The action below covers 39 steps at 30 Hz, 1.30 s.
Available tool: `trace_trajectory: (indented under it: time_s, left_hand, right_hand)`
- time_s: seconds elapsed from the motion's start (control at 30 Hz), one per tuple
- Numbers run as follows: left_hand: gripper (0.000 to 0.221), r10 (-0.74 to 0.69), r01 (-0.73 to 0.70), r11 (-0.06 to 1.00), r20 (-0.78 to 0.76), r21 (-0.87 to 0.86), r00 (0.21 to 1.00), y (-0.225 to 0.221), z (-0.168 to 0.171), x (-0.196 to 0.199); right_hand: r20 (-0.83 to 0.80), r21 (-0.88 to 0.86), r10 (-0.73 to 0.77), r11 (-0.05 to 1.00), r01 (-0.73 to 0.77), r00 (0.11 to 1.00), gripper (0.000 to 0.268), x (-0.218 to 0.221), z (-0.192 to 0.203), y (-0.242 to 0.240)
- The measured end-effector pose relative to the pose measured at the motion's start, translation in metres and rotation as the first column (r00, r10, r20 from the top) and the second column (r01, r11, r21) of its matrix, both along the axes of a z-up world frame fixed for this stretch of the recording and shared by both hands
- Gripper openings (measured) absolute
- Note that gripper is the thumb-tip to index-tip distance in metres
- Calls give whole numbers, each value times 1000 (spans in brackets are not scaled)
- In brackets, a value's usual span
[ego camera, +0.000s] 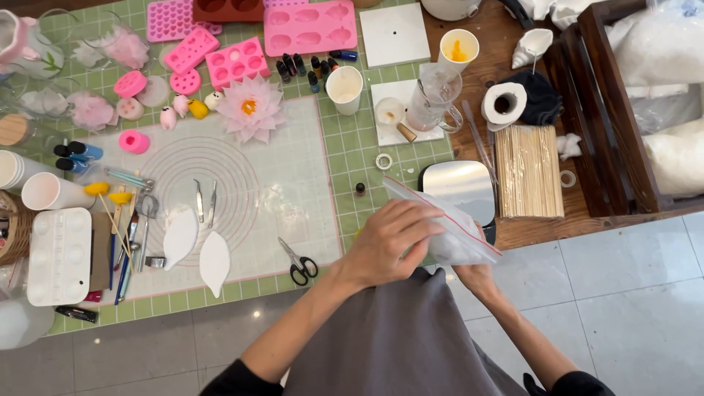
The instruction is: Weighing wax pellets in a plastic bag on a digital scale for candle making.
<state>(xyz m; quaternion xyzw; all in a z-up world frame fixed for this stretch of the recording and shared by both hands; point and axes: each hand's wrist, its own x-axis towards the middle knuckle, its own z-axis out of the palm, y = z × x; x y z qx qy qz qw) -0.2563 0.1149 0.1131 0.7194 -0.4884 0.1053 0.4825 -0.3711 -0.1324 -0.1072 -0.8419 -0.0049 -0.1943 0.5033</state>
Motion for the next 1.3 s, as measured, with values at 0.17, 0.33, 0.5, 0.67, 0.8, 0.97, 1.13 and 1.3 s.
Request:
trace_trajectory:
  time_s: [0.17, 0.33, 0.5, 0.67, 0.8, 0.97, 1.13, 1.3]
  left_hand:
    - [28, -19, 11, 989, 57, 145, 998, -11, -6, 7]
    - [33, -40, 34, 983, 25, 182, 999, -17, -5, 7]
    - [11, -11, 8, 996, 23, 93, 1000, -17, -23, 2]
    - [11, 66, -65, 998, 49, -25, 997, -22, -39, 1]
    - [17, 158, -156, 987, 53, -42, 986, -21, -8, 2]
    - [35, 173, -183, 982, 185, 38, 967, -30, -7, 5]
    - [27, 69, -93, 887, 70, 452, 995, -2, -39, 5]
    - [7, 102, 235, 952, -925, 198, 367, 28, -108, -5]
  right_hand:
    - [-94, 77, -15, 997, 23, 995, 59, 0, 21, 2]
    - [-94, -37, -116, 993, 113, 989, 53, -1, 36, 1]
    - [-124, 36, -170, 984, 175, 978, 61, -5, 27, -11]
    - [-137, 55, -204, 976, 213, 969, 62, -8, 20, -18]
    - [-196, 90, -129, 985, 149, 972, 53, -13, -5, -28]
    - [-200, 258, -74, 958, 125, 977, 59, -10, -10, -26]
    - [-253, 217, 198, 965, -144, 947, 63, 8, -31, -35]
    - [-413, 512, 457, 832, -214, 788, 65, 36, -43, -13]
